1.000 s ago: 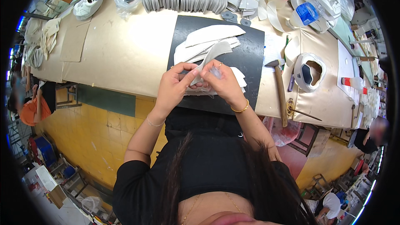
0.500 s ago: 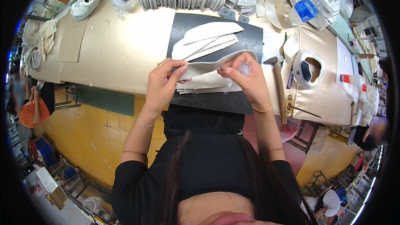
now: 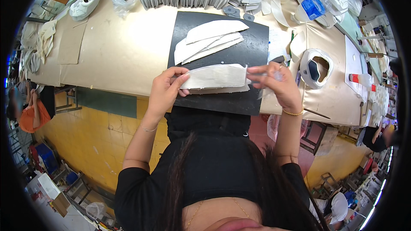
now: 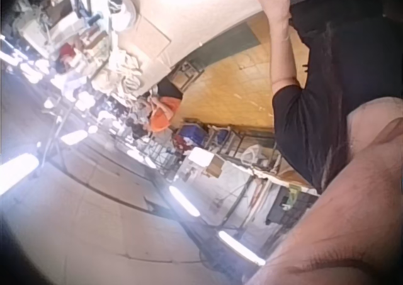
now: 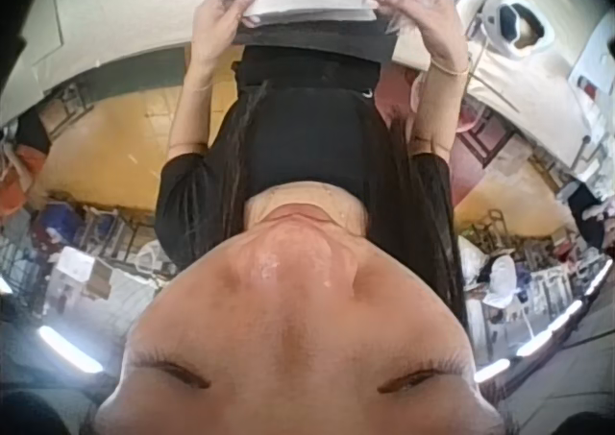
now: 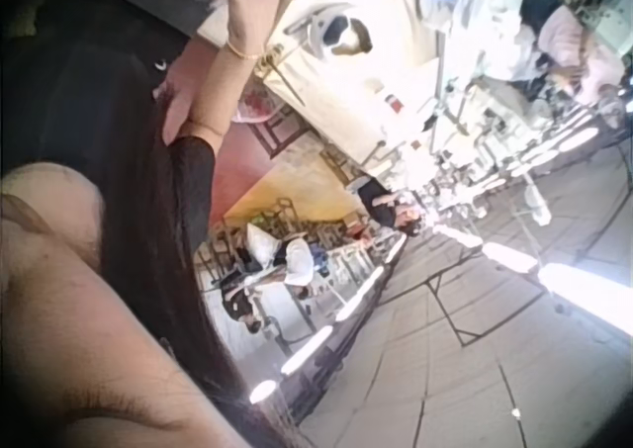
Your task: The person repeatedly picks up white fabric pieces and rubs their edges with a small stone-like tool on a black cutting mat. They handle the pieces one at a time, occasionally stacking them, and continue the smoothing process throughout the clip.
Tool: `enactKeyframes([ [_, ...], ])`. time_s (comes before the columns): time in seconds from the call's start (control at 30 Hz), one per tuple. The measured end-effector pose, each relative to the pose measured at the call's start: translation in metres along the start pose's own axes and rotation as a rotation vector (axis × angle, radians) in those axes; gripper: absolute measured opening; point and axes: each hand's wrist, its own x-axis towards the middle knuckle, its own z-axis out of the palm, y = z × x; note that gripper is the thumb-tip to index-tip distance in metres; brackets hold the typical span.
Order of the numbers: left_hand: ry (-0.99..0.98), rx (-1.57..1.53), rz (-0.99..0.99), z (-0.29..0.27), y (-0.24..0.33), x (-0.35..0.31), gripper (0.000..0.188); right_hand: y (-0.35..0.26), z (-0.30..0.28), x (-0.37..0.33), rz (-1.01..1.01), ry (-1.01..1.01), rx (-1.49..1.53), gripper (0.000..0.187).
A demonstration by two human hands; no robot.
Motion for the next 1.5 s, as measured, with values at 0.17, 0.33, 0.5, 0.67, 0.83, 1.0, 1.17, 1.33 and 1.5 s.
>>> enactKeyframes([
  [0.17,-0.058,0.041,-0.091,-0.004,-0.016,-0.003,0.018,-0.001,-0.039,-0.011,0.014,0.077,0.088,0.019],
  [0.33,0.003,0.093,-0.167,-0.013,-0.019,-0.004,0.021,0.003,-0.068,-0.020,-0.198,0.399,0.066,0.020],
  [0.5,0.067,0.721,0.128,-0.021,-0.005,0.016,0.040,0.006,-0.052,-0.015,-0.270,0.387,0.033,0.012],
  [0.67,0.303,0.703,0.357,-0.003,-0.010,0.092,0.046,0.009,-0.005,0.008,-0.162,0.252,-0.198,0.014],
  [0.83,0.306,0.875,0.465,0.002,-0.019,0.122,0.036,0.005,0.031,0.018,-0.160,0.148,-0.233,0.018],
  [1.0,0.120,0.300,0.218,0.028,0.018,0.073,0.023,0.021,0.055,0.033,-0.276,0.085,-0.366,0.019],
  [1.17,0.007,-0.044,0.130,0.041,0.021,0.036,0.025,0.038,0.079,0.062,-0.240,0.138,-0.428,0.019],
  [1.33,-0.003,0.048,0.233,0.038,0.015,0.028,0.023,0.039,0.082,0.063,-0.202,0.086,-0.328,0.018],
  [1.5,0.002,0.010,0.252,0.038,0.009,0.025,0.022,0.040,0.079,0.062,-0.136,0.084,-0.359,0.021],
])
